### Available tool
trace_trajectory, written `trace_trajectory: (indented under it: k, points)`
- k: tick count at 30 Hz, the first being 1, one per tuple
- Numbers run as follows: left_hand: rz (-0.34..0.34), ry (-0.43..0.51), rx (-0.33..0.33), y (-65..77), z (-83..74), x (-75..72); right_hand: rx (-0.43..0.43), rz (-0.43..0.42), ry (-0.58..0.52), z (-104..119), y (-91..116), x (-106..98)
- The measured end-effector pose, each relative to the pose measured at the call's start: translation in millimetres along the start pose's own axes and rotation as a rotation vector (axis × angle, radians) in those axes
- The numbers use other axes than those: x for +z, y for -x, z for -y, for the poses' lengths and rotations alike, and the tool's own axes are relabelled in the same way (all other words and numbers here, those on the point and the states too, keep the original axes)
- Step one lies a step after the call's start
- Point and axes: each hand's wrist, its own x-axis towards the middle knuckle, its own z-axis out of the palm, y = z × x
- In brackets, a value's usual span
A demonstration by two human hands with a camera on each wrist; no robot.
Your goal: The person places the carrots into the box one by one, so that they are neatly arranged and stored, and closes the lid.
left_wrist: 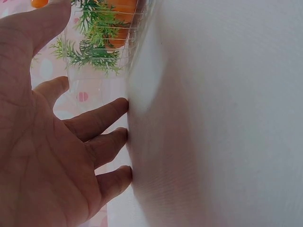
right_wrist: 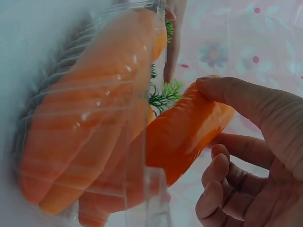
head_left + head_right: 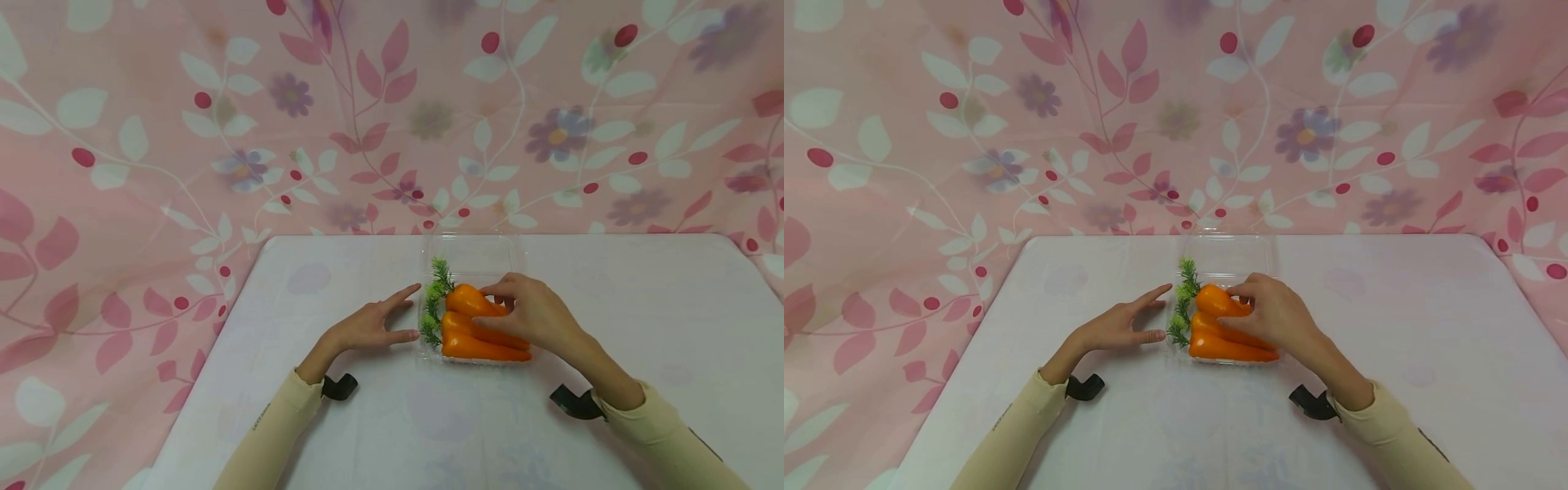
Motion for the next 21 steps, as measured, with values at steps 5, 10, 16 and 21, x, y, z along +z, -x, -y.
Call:
trace_trajectory:
  k: [5, 10, 16, 21]
  points:
    - [-0.001, 0.005, -0.001, -0.2, 0.0, 0.0, 0.003, 0.029, -0.004, 0.4, 1.5, 4.2]
    - [-0.004, -0.002, 0.005, -0.9, 0.6, 0.2, 0.001, 0.058, 0.005, 0.5, 2.3, 7.9]
    - [-0.002, -0.002, -0.008, -0.5, 0.1, 0.0, 0.004, 0.112, 0.035, -0.1, 2.4, 12.3]
    - [-0.005, 0.003, -0.007, 0.0, -0.1, 0.0, 0.013, 0.124, 0.057, -0.8, 3.1, 14.3]
